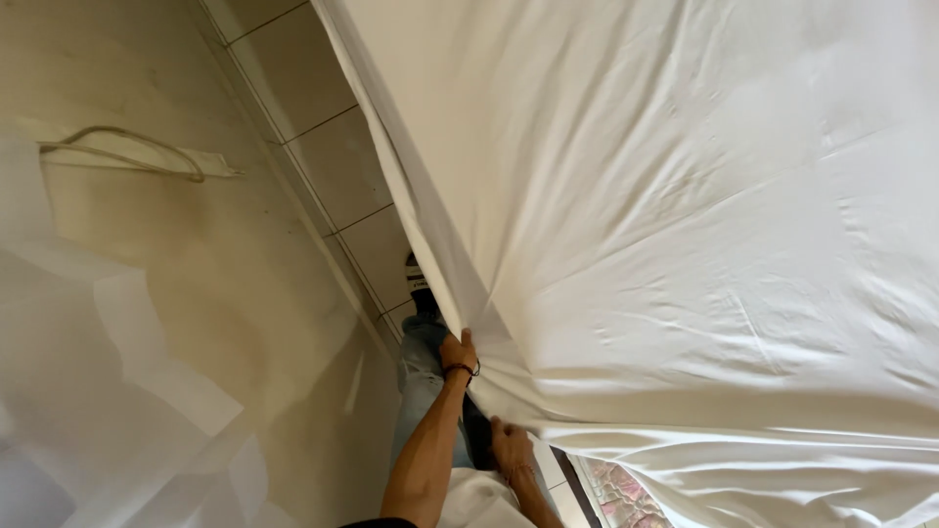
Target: The person strips a white sheet and pillows off a single bed, then spreads a fresh white sheet over the mattress and tucks it under the edges on all sides. They arrange the pillows and a bolster on the made bed and finally pick up a yellow blanket from a chair.
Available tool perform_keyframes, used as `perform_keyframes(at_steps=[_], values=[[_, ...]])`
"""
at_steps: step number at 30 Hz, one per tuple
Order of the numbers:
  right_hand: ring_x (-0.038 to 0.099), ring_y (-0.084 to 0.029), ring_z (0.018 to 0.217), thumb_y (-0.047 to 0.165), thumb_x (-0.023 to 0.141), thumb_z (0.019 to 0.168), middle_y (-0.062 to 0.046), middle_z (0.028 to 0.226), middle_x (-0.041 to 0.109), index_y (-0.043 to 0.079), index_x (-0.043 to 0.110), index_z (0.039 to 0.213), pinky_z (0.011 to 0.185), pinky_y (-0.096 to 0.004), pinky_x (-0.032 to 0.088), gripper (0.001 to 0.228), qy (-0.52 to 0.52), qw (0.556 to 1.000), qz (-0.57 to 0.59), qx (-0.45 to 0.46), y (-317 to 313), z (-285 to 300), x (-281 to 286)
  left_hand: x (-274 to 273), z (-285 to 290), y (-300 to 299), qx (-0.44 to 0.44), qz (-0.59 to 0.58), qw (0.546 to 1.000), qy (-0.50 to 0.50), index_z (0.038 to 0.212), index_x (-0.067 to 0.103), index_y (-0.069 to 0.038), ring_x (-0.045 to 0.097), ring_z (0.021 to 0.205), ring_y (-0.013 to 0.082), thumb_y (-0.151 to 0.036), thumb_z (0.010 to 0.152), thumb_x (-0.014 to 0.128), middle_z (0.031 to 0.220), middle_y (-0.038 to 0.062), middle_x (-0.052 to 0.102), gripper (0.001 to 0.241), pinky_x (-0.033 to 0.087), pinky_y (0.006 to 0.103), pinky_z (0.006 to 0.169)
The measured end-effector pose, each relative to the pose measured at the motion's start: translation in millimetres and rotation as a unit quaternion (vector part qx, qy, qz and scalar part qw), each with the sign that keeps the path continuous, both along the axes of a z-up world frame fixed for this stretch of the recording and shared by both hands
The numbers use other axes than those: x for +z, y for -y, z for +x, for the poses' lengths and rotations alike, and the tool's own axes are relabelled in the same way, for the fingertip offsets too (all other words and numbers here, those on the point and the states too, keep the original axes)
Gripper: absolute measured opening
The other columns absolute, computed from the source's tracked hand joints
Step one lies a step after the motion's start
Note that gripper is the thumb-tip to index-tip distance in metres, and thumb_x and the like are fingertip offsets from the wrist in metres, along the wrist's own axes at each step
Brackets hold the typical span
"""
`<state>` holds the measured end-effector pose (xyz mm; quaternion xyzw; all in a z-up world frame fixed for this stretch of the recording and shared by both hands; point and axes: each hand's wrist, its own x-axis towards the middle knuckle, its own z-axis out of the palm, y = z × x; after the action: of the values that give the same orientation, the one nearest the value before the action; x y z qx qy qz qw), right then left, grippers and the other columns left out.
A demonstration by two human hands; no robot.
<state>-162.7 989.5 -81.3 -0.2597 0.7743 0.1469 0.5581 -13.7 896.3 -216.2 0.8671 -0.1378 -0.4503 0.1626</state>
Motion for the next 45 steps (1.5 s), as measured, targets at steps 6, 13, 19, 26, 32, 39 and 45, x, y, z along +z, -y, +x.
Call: perform_keyframes(at_steps=[6,13,19,26,32,39,45], values=[[0.049,-0.042,0.128,0.033,0.078,0.065,-0.023,0.145,0.05,-0.002,0.046,0.143,0.103,-0.051,0.04,0.091,-0.041,0.78,-0.463,0.419,69,30,65,20,6,-11,-0.016,-0.075,0.996,-0.051,0.109,0.069,0.004,0.071,0.091,0.0444,-0.031,0.094,0.061,0.1,0.028,0.073,0.039,0.057,0.051,0.079],[0.047,-0.037,0.132,0.017,0.065,0.084,-0.021,0.15,0.045,-0.004,0.041,0.151,0.109,-0.046,0.041,0.074,-0.081,0.731,-0.347,0.583,63,4,-40,27,21,-21,-0.049,0.055,0.996,-0.052,0.101,0.067,0.013,0.071,0.091,0.0446,-0.034,0.097,0.067,0.094,0.031,0.071,0.047,0.058,0.05,0.083],[0.061,-0.043,0.126,0.005,0.056,0.09,-0.024,0.139,0.062,0.003,0.061,0.125,0.108,-0.046,0.05,0.035,-0.047,0.78,-0.464,0.417,55,-8,-79,69,-3,10,-0.028,-0.169,0.982,0.085,0.148,0.033,0.009,0.052,0.125,0.0469,-0.002,0.082,0.067,0.14,0.032,0.048,0.075,0.044,0.0464,0.104],[0.063,-0.048,0.114,0.024,0.049,0.101,-0.031,0.126,0.065,-0.001,0.057,0.138,0.103,-0.05,0.049,0.046,-0.093,0.935,-0.268,0.215,64,2,-104,51,-7,69,-0.235,-0.258,0.937,0.012,0.15,0.042,0.001,0.053,0.131,0.0456,0.012,0.086,0.054,0.151,0.026,0.047,0.065,0.048,0.043,0.107],[0.059,-0.046,0.119,0.029,0.053,0.101,-0.032,0.13,0.061,-0.004,0.056,0.137,0.106,-0.048,0.047,0.049,-0.102,0.928,-0.261,0.246,69,8,-118,11,-23,80,-0.372,-0.099,0.923,-0.01,0.136,0.059,-0.005,0.056,0.131,0.0383,-0.008,0.099,0.053,0.144,0.02,0.057,0.037,0.05,0.0398,0.112],[0.055,-0.042,0.123,0.028,0.061,0.096,-0.03,0.135,0.057,-0.007,0.051,0.141,0.108,-0.044,0.044,0.057,-0.108,0.913,-0.263,0.293,74,8,-123,27,-17,94,-0.477,-0.065,0.877,-0.003,0.129,0.066,-0.007,0.051,0.137,0.0357,-0.015,0.1,0.055,0.143,0.017,0.06,0.031,0.041,0.0411,0.119],[0.052,-0.038,0.127,0.027,0.067,0.092,-0.029,0.14,0.054,-0.009,0.047,0.144,0.11,-0.041,0.041,0.067,-0.115,0.889,-0.278,0.346,96,23,-105,45,3,108,-0.521,-0.1,0.848,-0.001,0.124,0.069,-0.005,0.048,0.139,0.0366,-0.015,0.094,0.059,0.142,0.02,0.06,0.033,0.034,0.0439,0.121]])
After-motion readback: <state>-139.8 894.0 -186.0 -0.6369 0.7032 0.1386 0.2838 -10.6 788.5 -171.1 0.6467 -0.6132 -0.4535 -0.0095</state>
